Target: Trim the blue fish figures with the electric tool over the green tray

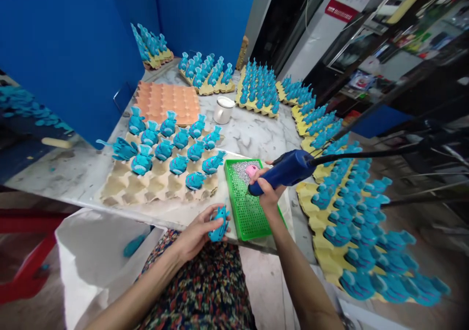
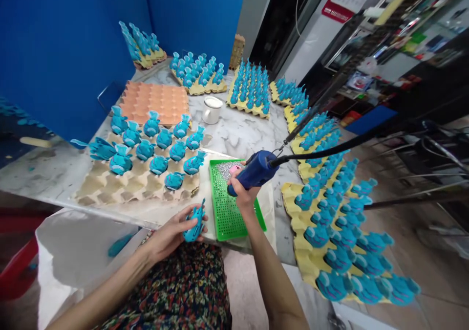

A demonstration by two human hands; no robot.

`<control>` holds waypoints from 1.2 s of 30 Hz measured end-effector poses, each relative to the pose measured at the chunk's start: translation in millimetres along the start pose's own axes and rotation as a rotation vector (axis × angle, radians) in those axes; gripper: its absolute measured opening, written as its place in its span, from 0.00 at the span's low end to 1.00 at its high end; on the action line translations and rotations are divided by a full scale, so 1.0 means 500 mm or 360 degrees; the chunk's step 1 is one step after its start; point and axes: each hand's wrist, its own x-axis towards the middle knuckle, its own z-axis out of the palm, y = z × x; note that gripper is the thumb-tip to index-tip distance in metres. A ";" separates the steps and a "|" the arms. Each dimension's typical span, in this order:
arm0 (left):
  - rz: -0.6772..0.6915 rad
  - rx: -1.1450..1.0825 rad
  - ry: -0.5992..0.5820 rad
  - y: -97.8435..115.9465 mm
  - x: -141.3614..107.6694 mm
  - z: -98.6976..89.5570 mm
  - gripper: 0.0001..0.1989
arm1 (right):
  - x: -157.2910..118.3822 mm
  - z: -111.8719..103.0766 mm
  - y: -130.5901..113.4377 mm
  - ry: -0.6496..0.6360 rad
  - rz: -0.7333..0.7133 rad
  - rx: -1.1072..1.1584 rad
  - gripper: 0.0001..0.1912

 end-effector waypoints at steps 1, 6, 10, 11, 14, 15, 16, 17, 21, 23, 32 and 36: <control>0.0013 0.0020 0.0011 -0.001 0.007 0.001 0.22 | -0.002 0.000 0.000 0.0009 -0.0002 -0.0008 0.20; 0.0077 0.0177 0.0070 -0.009 0.037 0.010 0.18 | -0.006 0.002 -0.011 0.0119 -0.0045 -0.0098 0.21; 0.0124 0.0385 0.0262 -0.021 0.056 0.022 0.18 | -0.004 0.012 -0.038 0.0253 -0.0162 -0.0125 0.22; 0.0136 0.0438 0.0301 -0.025 0.060 0.025 0.18 | -0.005 0.016 -0.047 0.0268 -0.0176 -0.0110 0.22; 0.0176 0.0523 0.0336 -0.033 0.065 0.030 0.17 | -0.014 0.038 -0.080 0.0161 -0.0159 0.0026 0.15; 0.0203 0.0523 0.0332 -0.035 0.066 0.031 0.17 | -0.020 0.047 -0.091 0.0075 -0.0132 0.0095 0.12; 0.0236 0.0518 0.0324 -0.036 0.066 0.031 0.16 | -0.026 0.056 -0.102 -0.0022 -0.0101 0.0162 0.09; 0.0272 0.0515 0.0316 -0.037 0.065 0.031 0.15 | -0.032 0.065 -0.111 -0.0113 -0.0070 0.0219 0.06; 0.0337 0.0574 0.0324 -0.035 0.060 0.035 0.14 | -0.051 0.087 -0.126 -0.0310 -0.0005 0.0305 0.04; 0.0341 0.0616 0.0345 -0.033 0.059 0.038 0.14 | -0.057 0.087 -0.120 -0.0357 0.0019 0.0276 0.05; 0.0364 0.0646 0.0355 -0.036 0.061 0.036 0.14 | -0.065 0.072 -0.104 -0.0404 0.0055 0.0129 0.06; 0.0381 0.0664 0.0349 -0.035 0.061 0.036 0.14 | -0.065 0.075 -0.100 -0.0384 0.0066 0.0042 0.06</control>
